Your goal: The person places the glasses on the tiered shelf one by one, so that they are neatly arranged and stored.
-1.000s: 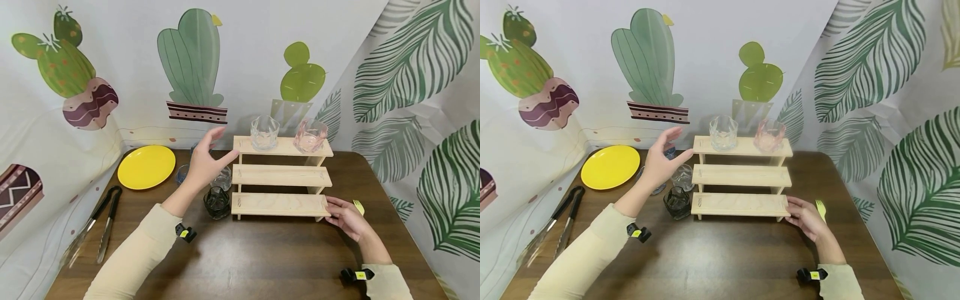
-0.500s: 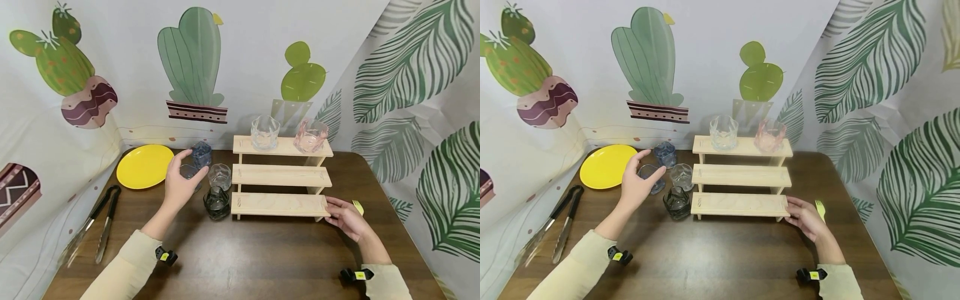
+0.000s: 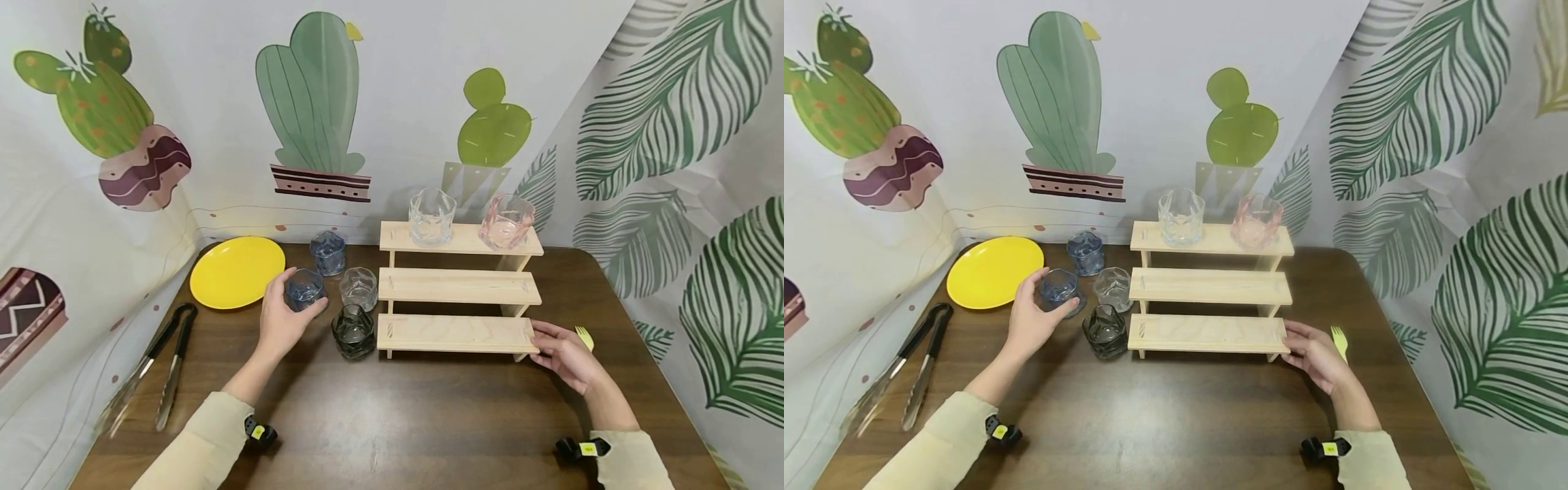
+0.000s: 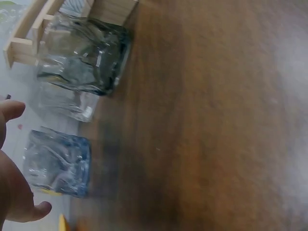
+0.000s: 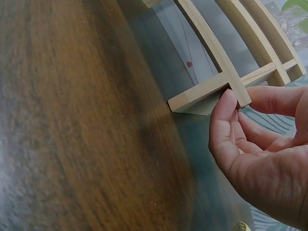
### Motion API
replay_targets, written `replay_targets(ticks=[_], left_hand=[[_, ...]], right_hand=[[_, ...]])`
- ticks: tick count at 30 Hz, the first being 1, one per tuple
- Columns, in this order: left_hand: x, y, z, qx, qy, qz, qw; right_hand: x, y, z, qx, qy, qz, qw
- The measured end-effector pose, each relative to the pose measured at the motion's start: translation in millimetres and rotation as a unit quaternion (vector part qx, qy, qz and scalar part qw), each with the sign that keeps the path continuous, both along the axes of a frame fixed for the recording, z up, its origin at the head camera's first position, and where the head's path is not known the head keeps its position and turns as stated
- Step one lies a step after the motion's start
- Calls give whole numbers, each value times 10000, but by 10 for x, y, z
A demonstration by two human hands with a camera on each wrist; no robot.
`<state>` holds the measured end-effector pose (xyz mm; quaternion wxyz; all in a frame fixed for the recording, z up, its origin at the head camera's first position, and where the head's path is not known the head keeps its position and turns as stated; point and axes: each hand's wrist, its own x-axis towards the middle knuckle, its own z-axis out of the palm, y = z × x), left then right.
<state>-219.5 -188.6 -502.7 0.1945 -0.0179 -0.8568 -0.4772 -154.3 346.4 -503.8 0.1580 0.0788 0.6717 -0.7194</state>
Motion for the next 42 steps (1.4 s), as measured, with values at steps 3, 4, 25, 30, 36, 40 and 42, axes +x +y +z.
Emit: replay_targets(ticks=[3,4,25,30,36,40,42], left_hand=[[-16,-41,-66,-70,-260,-106,9996],[-28,-56,-88,-71,-316,-140,9994],[-161,-150,-296,330,-818,-310,9956],[-168,-155,-301,590,-799,-247,9947],[-164,-149,-296,705,-802,-39,9943],[-149,-144,-282,691,-863,48,9939],[-138,-140,-266,680,-883,81,9937]], right_hand=[[-1,-2,6,-17,-12,-21,10000],[-2,-2,7,-18,-18,-18,10000],[13,4,-18,14,-1,-28,10000],[14,3,-13,-6,33,-24,10000],[9,5,-8,-38,46,-11,10000],[4,10,-9,-52,22,15,10000],[3,12,-10,-60,14,27,10000]])
